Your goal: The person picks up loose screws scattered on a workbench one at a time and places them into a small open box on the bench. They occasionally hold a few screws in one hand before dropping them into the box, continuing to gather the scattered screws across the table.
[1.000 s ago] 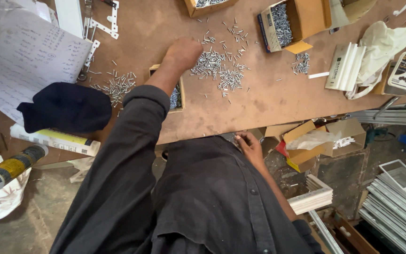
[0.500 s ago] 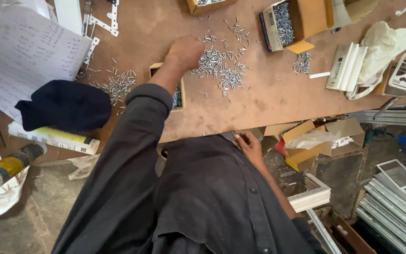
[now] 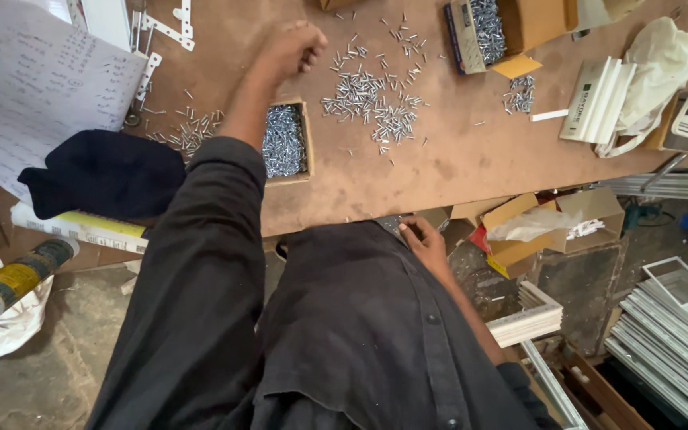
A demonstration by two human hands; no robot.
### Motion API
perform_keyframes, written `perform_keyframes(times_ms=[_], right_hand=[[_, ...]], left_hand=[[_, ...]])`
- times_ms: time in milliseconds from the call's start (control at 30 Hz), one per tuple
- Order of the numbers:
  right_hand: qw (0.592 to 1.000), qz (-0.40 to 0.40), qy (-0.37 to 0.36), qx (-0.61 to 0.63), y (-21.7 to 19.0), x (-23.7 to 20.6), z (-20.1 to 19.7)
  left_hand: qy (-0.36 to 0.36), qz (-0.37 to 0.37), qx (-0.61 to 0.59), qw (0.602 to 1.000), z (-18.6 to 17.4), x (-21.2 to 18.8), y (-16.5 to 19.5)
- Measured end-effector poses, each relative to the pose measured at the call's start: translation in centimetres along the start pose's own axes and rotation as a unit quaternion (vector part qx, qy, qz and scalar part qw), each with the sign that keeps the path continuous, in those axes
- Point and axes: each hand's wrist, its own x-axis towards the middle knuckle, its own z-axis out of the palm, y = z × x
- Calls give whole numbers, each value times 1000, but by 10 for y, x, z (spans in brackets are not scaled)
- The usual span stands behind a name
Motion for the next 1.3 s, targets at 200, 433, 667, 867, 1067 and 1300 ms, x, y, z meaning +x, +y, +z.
perform_keyframes(times_ms=[200, 433, 667, 867, 1067, 1300], right_hand=[[1000, 11, 11, -15, -3, -1, -2], [999, 43, 20, -5, -6, -11, -4], [999, 32, 8, 12, 0, -8, -4], [1000, 15, 6, -16, 2, -6, -8], [999, -2, 9, -43, 0, -2, -11], [999, -24, -20, -21, 3, 15, -10]], left_hand=[[95, 99, 459, 878, 32, -13, 6], [103, 82, 532, 836, 43, -4, 4], [45, 115, 387, 914, 27, 4, -11], [-33, 43, -114, 992, 27, -6, -6], [36, 49, -243, 968, 35, -33, -7], [123, 56, -390, 911, 41, -69, -36]])
